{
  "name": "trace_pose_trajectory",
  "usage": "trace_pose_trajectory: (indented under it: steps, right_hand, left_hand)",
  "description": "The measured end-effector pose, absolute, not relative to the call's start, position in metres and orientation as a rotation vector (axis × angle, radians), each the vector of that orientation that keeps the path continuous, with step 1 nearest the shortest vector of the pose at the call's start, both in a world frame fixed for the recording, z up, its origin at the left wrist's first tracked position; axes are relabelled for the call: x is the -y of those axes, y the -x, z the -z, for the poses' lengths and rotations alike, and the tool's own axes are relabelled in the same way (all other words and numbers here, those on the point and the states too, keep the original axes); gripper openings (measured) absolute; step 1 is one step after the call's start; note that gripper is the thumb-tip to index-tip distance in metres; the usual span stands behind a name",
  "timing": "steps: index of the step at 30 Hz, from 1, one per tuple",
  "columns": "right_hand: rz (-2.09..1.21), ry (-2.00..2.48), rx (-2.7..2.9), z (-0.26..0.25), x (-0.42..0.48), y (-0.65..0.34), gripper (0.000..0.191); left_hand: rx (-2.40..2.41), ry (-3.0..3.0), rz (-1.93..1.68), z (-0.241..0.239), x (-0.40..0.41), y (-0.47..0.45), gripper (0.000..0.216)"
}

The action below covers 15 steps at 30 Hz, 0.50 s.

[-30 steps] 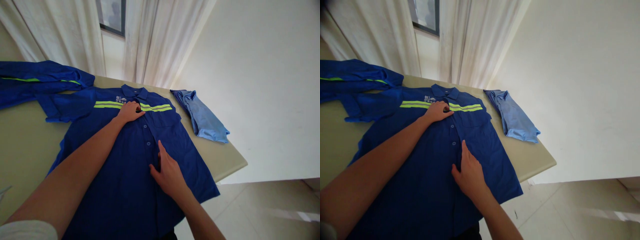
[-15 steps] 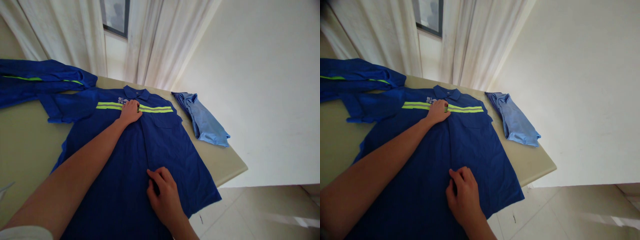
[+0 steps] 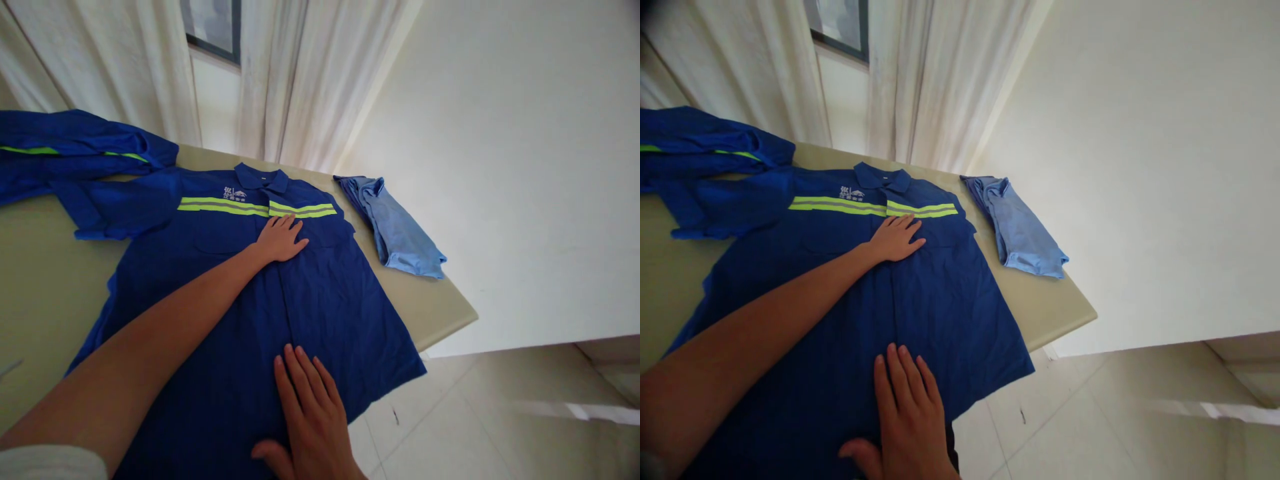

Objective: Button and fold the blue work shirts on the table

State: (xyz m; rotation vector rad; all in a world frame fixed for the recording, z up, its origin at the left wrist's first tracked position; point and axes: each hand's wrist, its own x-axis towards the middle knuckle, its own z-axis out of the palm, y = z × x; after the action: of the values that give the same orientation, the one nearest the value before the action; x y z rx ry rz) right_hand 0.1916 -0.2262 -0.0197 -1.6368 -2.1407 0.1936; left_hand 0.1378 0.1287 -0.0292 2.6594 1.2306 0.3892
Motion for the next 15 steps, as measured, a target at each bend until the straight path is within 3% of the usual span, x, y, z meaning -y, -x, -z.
trace_pose_trajectory:
  steps: [4, 9, 12, 15]
  right_hand:
    - [-0.067, 1.577, 2.154, 0.036, 0.239, -0.196, 0.108]
    - [-0.188, 1.429, 2.191, -0.003, 0.202, -0.233, 0.076]
    - [-0.056, 1.755, 1.936, -0.034, 0.128, -0.28, 0.049]
    - [0.11, 2.066, 1.522, -0.045, 0.039, -0.338, 0.059]
  left_hand:
    - [-1.238, -2.701, -0.438, 0.026, -0.123, -0.135, 0.069]
    - [-1.197, -2.732, -0.374, 0.026, -0.103, -0.134, 0.071]
    - [-1.185, -2.781, -0.368, 0.026, -0.087, -0.129, 0.072]
    - [-1.174, -2.81, -0.36, 0.025, -0.071, -0.121, 0.073]
